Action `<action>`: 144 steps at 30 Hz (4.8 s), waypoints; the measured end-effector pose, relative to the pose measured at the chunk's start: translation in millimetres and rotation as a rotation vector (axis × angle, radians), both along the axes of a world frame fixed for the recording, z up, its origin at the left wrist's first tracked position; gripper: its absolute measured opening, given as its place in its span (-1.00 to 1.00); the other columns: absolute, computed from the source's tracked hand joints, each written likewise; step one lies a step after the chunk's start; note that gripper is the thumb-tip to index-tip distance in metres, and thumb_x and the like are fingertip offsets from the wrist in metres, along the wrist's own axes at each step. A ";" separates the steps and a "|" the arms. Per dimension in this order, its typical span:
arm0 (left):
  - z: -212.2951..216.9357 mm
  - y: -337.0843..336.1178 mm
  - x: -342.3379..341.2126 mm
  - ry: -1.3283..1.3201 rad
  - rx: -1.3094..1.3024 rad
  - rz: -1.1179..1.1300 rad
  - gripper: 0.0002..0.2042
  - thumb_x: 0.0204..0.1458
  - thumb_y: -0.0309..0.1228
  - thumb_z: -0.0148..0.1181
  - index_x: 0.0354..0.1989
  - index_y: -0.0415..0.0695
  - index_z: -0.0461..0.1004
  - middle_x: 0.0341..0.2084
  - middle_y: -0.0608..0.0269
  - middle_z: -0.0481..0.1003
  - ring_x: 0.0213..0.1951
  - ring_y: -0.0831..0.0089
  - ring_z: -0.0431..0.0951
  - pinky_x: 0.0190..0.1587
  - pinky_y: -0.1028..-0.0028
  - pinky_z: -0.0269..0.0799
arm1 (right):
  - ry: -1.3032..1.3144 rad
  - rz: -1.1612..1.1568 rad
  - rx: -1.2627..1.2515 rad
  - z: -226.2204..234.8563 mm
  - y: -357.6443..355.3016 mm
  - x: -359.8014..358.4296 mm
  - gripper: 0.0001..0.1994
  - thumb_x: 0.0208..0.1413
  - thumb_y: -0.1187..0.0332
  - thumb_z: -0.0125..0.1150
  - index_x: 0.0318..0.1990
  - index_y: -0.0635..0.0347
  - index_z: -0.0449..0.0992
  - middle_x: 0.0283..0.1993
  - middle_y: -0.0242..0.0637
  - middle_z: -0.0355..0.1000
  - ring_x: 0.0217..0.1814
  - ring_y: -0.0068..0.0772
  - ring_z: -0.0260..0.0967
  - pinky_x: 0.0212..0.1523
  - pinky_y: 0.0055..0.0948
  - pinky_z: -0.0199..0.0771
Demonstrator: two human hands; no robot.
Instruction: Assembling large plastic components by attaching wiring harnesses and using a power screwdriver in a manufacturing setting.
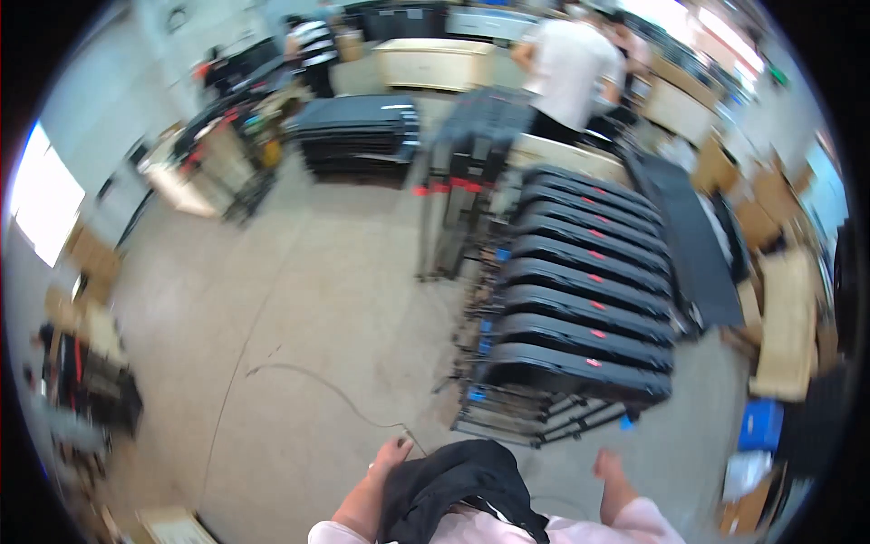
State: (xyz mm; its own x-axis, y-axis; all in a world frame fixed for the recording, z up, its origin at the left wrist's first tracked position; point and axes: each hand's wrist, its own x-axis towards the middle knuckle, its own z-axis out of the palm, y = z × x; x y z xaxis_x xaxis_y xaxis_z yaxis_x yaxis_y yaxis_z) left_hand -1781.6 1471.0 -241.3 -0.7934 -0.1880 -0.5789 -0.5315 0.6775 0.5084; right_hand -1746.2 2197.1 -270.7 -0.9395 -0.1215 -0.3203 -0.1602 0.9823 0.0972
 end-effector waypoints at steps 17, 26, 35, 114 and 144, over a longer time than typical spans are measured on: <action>-17.8 -295.5 258.3 -0.007 -0.027 0.908 -0.45 0.25 0.07 0.04 -0.04 -0.23 0.65 -0.20 0.01 0.69 -0.18 0.16 0.70 -0.01 0.19 0.57 | -0.665 -0.295 -0.639 78.9 -688.6 -209.7 -0.67 0.26 0.21 0.18 -0.56 0.12 0.47 -0.61 -0.32 0.35 -0.65 -0.32 0.14 -0.60 -0.15 0.13; -29.3 -383.0 361.4 -0.114 0.325 1.789 -0.38 0.27 0.08 0.03 0.32 -0.14 0.47 0.32 -0.04 0.44 0.33 0.02 0.45 0.35 0.10 0.36 | -0.892 0.163 -0.344 125.7 -1055.6 -231.9 -0.62 0.32 0.11 0.20 -0.01 0.31 0.55 -0.29 -0.16 0.51 -0.30 -0.24 0.42 -0.19 -0.13 0.52; -8.2 -471.7 410.2 -0.489 0.645 2.095 -0.61 0.16 -0.13 0.12 0.01 -0.07 0.69 0.01 -0.07 0.65 0.04 -0.02 0.67 0.11 0.07 0.54 | -1.231 0.698 -0.080 57.7 -1492.9 -176.3 -0.66 0.28 0.17 0.30 0.00 0.28 0.57 -0.21 -0.18 0.59 -0.33 -0.27 0.53 -0.31 -0.22 0.59; 227.3 -1927.3 1718.9 0.098 -0.439 2.758 -0.61 0.31 -0.08 0.12 0.07 -0.14 0.57 -0.01 -0.01 0.62 0.06 0.04 0.62 0.11 0.15 0.52 | -1.143 1.807 0.194 112.7 -3177.6 1679.0 -0.79 0.18 0.39 0.22 -0.18 0.40 0.61 -0.51 -0.23 0.52 -0.59 -0.37 0.50 -0.59 -0.35 0.51; 283.2 -1989.8 2606.1 0.113 -1.305 3.343 -0.36 -0.01 0.00 0.47 0.10 -0.24 0.46 -0.09 -0.04 0.62 -0.03 -0.03 0.63 0.11 0.10 0.49 | -1.051 1.658 0.544 -28.2 -3190.6 2106.3 -0.68 0.13 0.17 0.31 -0.10 0.21 0.69 -0.35 -0.28 0.67 -0.43 -0.38 0.62 -0.39 -0.32 0.64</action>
State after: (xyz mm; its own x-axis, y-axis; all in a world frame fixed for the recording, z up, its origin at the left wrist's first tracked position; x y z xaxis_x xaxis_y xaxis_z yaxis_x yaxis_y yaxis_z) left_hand 824.4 -518.9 41.9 0.8239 0.5662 0.0270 0.2705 -0.4346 0.8591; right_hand 360.0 -993.6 -298.9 0.4843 -0.2162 -0.8478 -0.8692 -0.2293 -0.4381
